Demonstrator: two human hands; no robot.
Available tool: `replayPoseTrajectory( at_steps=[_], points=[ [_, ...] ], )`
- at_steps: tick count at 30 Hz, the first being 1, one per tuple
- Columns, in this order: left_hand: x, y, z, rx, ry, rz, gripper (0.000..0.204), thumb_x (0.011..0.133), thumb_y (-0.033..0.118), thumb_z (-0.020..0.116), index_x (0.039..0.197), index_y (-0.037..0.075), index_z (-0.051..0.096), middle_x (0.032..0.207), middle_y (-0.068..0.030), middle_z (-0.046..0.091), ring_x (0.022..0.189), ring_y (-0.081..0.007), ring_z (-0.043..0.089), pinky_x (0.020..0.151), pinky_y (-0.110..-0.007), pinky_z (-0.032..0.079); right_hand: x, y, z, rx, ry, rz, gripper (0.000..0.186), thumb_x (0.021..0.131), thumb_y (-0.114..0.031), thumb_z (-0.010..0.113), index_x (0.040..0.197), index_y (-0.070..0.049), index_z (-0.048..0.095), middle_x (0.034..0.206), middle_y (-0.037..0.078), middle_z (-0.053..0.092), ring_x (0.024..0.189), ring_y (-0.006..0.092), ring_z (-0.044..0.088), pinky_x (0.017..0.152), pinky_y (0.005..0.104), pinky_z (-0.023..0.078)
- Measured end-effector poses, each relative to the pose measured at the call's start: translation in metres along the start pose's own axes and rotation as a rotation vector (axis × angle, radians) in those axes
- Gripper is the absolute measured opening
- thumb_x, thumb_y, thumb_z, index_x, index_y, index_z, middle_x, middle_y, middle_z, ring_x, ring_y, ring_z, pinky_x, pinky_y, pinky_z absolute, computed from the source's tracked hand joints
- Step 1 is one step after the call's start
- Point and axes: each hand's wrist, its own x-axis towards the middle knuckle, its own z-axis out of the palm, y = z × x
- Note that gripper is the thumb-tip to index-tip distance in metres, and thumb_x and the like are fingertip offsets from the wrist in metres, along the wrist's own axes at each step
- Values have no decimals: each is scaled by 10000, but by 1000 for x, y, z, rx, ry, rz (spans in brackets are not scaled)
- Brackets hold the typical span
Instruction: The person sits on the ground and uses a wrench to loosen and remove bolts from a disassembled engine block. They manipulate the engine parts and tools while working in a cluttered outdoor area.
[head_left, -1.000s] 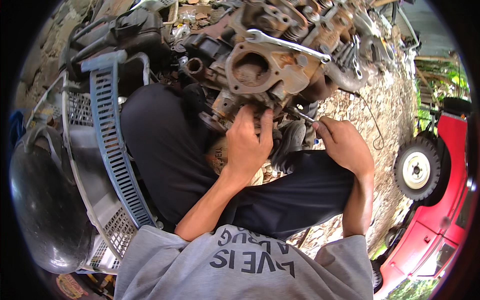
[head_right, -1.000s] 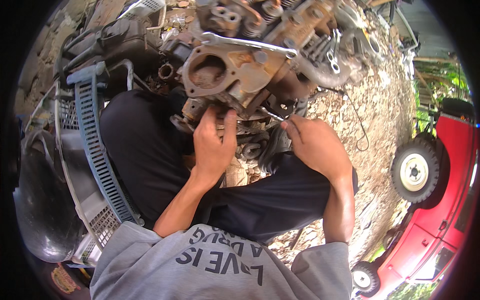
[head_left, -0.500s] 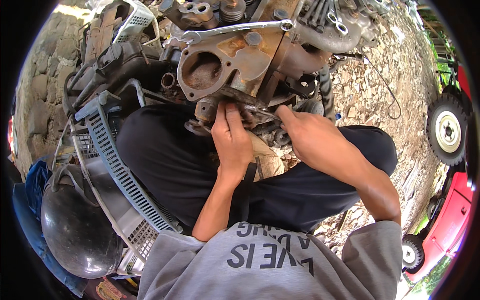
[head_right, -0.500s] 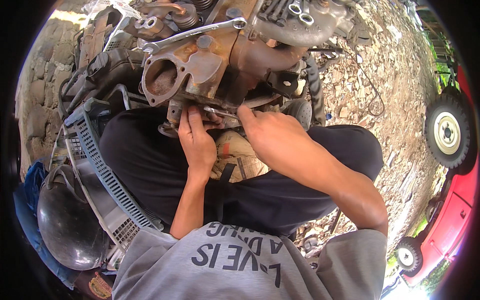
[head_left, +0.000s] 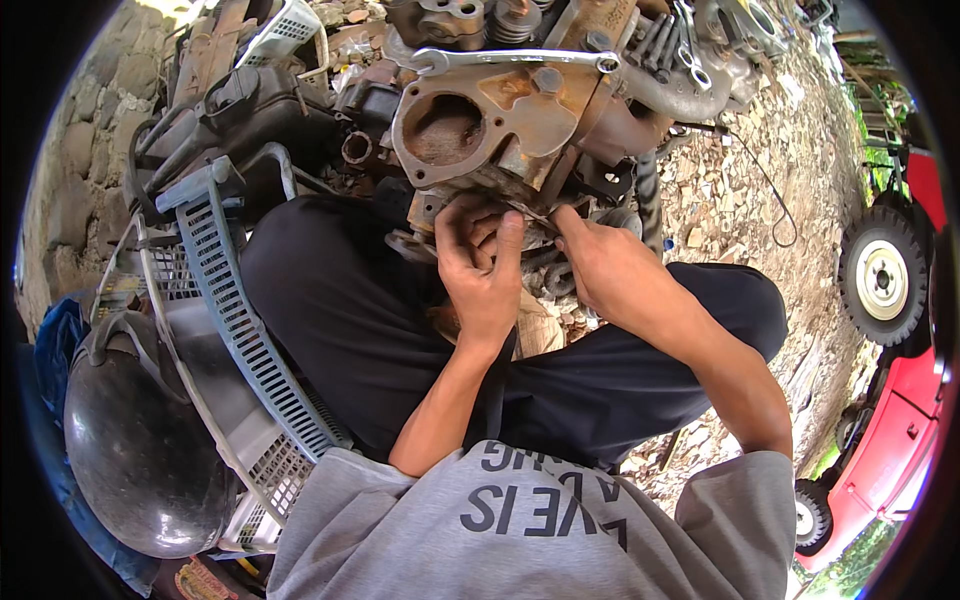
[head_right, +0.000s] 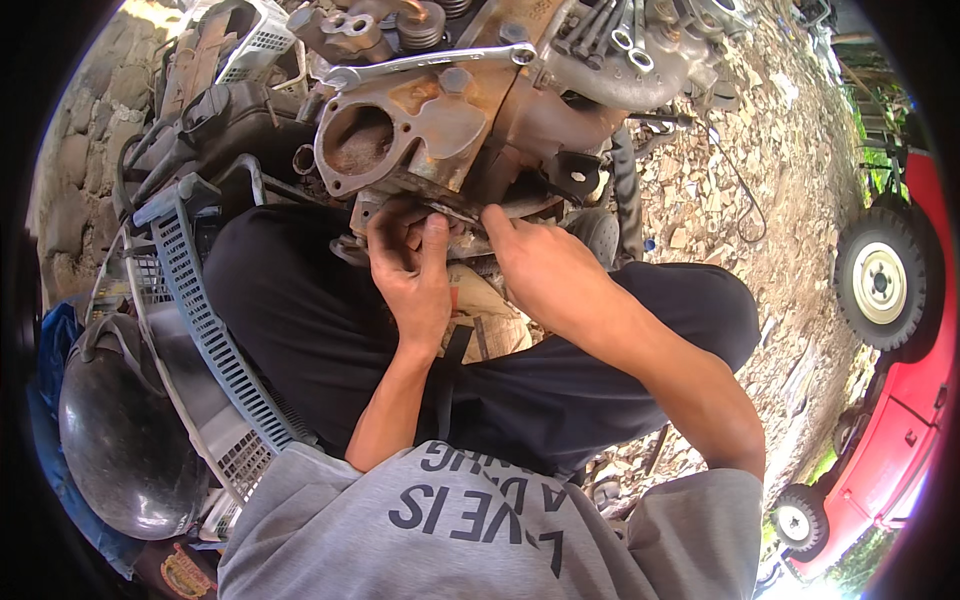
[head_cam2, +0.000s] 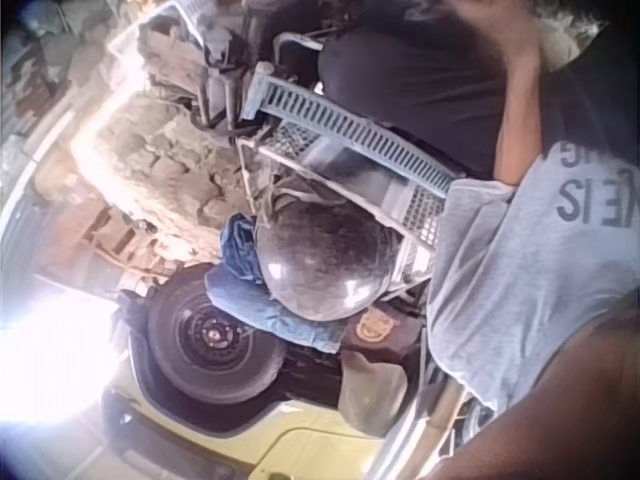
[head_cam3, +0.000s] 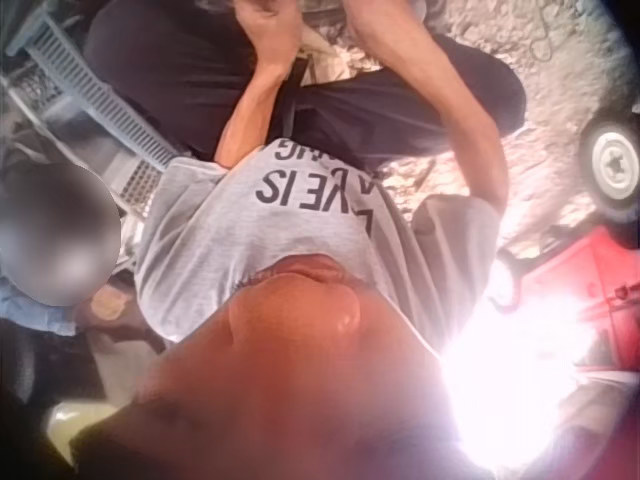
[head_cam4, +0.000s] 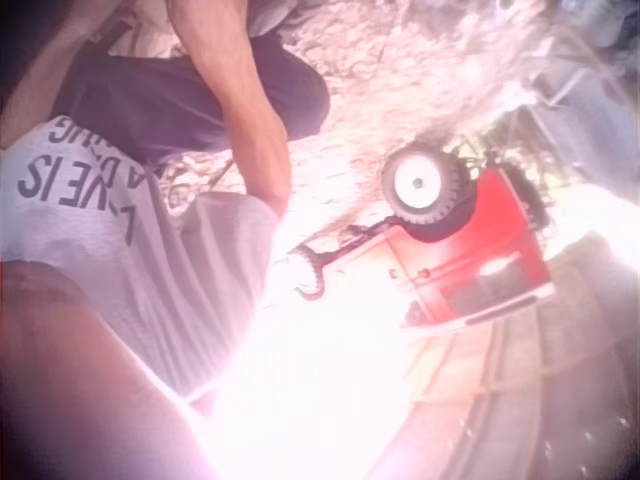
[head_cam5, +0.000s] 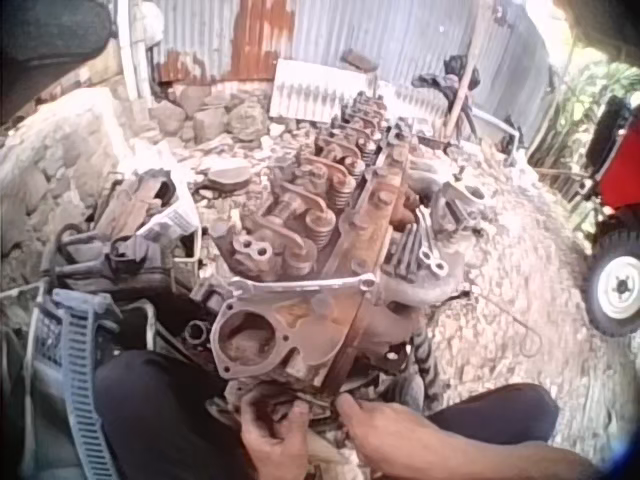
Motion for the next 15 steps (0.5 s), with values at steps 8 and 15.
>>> replayPoseTrajectory(
  at_steps=[8, 15],
  points=[
    [4, 22, 3, 102, -19, -43, 350, 932, 76, 746, 1193, -34, 542, 1069, -102, 659, 964, -142, 660, 824, -271, 566, 6, -5, 6, 1, -16, 33, 334, 820, 21, 585, 1127, 71, 462, 766, 277, 659, 764, 477, 671, 669, 555, 539],
    [27, 62, -15, 625, -233, -8, 319, 906, 114, 758, 1122, -68, 611, 1043, -179, 713, 946, -239, 721, 825, -347, 574, 9, -6, 12, -21, 51, 50, 171, 918, -65, 563, 1059, 28, 534, 734, 258, 671, 721, 458, 681, 652, 560, 541]
  ],
)
